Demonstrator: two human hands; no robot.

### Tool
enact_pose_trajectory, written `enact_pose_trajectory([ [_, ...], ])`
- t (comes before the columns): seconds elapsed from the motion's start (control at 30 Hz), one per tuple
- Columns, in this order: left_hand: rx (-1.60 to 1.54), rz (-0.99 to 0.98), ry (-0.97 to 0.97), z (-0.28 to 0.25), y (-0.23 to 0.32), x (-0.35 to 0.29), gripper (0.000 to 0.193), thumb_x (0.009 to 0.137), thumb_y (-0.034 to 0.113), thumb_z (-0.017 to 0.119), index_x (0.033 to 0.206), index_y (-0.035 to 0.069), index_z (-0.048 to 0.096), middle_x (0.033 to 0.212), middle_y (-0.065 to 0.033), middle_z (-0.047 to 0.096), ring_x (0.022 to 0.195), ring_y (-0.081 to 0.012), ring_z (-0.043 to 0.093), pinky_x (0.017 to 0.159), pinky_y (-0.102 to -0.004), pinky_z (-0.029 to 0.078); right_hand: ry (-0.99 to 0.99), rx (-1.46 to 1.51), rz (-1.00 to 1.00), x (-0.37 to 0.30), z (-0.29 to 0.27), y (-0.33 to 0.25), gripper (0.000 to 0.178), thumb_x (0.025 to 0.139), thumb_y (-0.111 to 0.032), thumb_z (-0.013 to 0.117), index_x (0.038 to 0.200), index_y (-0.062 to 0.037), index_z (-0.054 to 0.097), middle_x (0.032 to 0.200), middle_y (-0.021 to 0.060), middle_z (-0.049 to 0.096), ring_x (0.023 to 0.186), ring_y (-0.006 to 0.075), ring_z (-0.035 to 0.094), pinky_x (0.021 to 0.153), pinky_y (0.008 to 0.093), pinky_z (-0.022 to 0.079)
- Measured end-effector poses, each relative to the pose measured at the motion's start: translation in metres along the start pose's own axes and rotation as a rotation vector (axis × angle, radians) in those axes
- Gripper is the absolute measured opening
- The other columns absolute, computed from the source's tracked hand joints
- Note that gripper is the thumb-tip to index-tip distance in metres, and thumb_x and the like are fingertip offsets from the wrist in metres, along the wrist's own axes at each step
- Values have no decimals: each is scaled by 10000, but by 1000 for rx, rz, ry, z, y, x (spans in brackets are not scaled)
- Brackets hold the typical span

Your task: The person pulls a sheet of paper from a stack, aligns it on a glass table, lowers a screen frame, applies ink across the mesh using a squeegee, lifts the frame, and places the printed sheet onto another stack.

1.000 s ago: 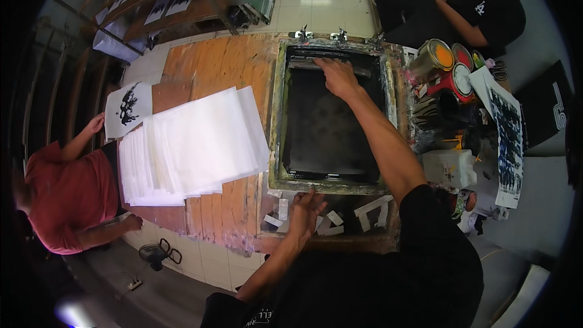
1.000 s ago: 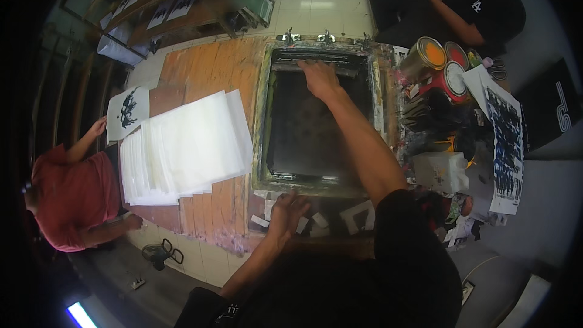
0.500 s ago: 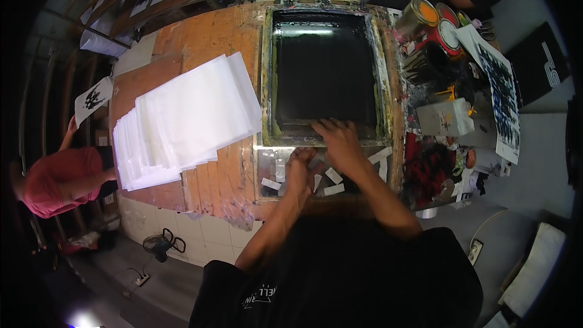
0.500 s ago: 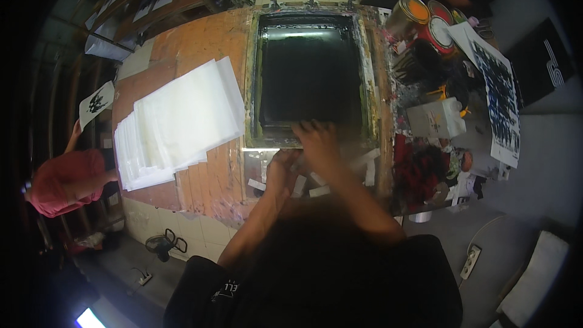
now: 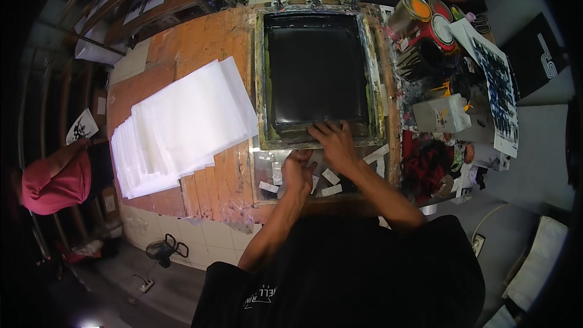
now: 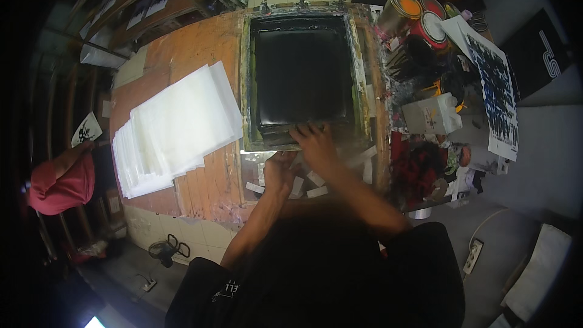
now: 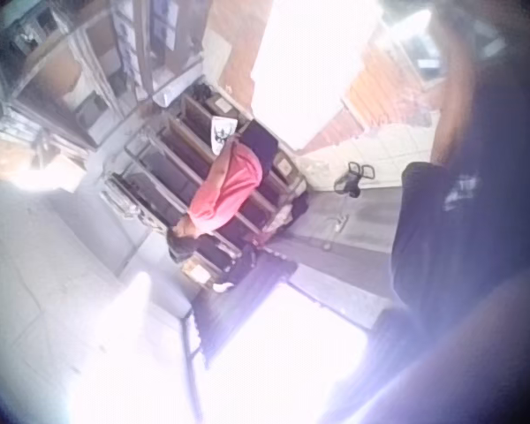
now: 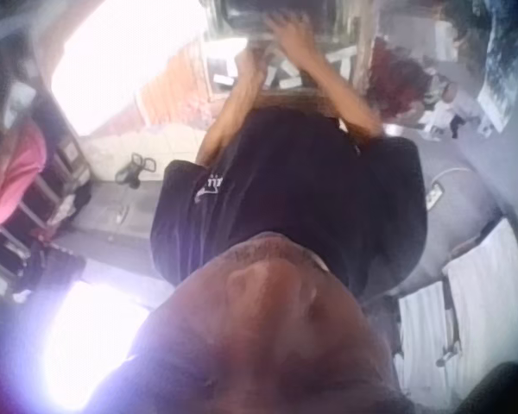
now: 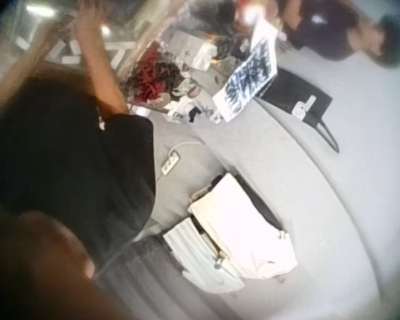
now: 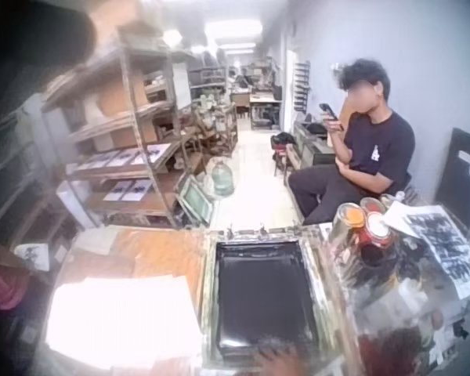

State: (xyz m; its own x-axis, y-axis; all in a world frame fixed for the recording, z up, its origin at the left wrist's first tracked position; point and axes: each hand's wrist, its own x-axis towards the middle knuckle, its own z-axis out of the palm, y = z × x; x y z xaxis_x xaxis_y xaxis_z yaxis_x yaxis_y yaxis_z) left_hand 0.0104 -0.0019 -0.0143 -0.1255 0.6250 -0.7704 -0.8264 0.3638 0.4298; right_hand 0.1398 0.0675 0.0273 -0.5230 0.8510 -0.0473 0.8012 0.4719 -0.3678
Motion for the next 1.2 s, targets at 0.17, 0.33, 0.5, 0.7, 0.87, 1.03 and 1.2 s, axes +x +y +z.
enact_pose_trajectory([
  [0.17, 65, 32, -15, -6, -3, 0, 283, 805, 122, 565, 1084, 97, 523, 1350, -150, 540, 1322, -340, 464, 1093, -670, 241, 70, -43, -23, 48, 10, 29, 664, 715, 49, 678, 1351, -127, 604, 1389, 146, 612, 1325, 333, 549, 1097, 589, 346],
  [0.33, 62, -3, -8, 0, 4, -9, 592, 784, 98, 521, 1362, 10, 428, 1367, -135, 483, 1369, -305, 433, 1093, -554, 323, 159, -73, -13, 123, 7, 60, 648, 736, 32, 677, 1354, -148, 608, 1372, 121, 627, 1307, 322, 562, 1087, 586, 359],
  [0.5, 67, -15, 25, 4, 6, -5, 522, 785, 106, 534, 1295, 28, 453, 1329, -136, 502, 1352, -311, 446, 1080, -572, 331, 153, -70, 24, 213, -18, 99, 538, 790, -8, 669, 1308, -154, 653, 1296, 116, 669, 1204, 301, 627, 1027, 551, 429],
  [0.7, 52, -12, 17, 0, 11, -11, 417, 812, 98, 546, 1221, 79, 470, 1269, -125, 537, 1307, -311, 488, 1050, -572, 339, -86, 150, 66, 203, -72, 87, 444, 817, -33, 692, 1248, -138, 698, 1216, 144, 700, 1152, 340, 640, 980, 460, 492],
  [0.87, -9, 11, 30, 3, 12, -17, 316, 826, 18, 591, 1109, 111, 483, 1118, -82, 597, 1164, -274, 593, 951, -503, 408, 103, 246, -33, 75, -78, 32, 447, 811, -12, 683, 1253, -82, 676, 1258, 154, 681, 1179, 333, 633, 1010, 466, 455],
  [1.03, -27, 90, -121, 31, 46, -50, 272, 833, -38, 612, 1048, 92, 508, 1051, -73, 622, 1083, -266, 631, 1001, -449, 458, 389, 50, -93, 25, -89, -4, 487, 793, 52, 611, 1265, -51, 667, 1243, 162, 681, 1214, 350, 621, 1047, 501, 424],
  [1.2, 42, 324, -368, 81, 103, -74, 40, 900, 43, 564, 936, 35, 547, 893, -121, 661, 1002, -308, 688, 1057, -466, 463, 770, -7, -284, 63, -155, -3, 485, 804, 71, 569, 1261, -47, 681, 1210, 177, 696, 1207, 357, 637, 1041, 525, 440],
])
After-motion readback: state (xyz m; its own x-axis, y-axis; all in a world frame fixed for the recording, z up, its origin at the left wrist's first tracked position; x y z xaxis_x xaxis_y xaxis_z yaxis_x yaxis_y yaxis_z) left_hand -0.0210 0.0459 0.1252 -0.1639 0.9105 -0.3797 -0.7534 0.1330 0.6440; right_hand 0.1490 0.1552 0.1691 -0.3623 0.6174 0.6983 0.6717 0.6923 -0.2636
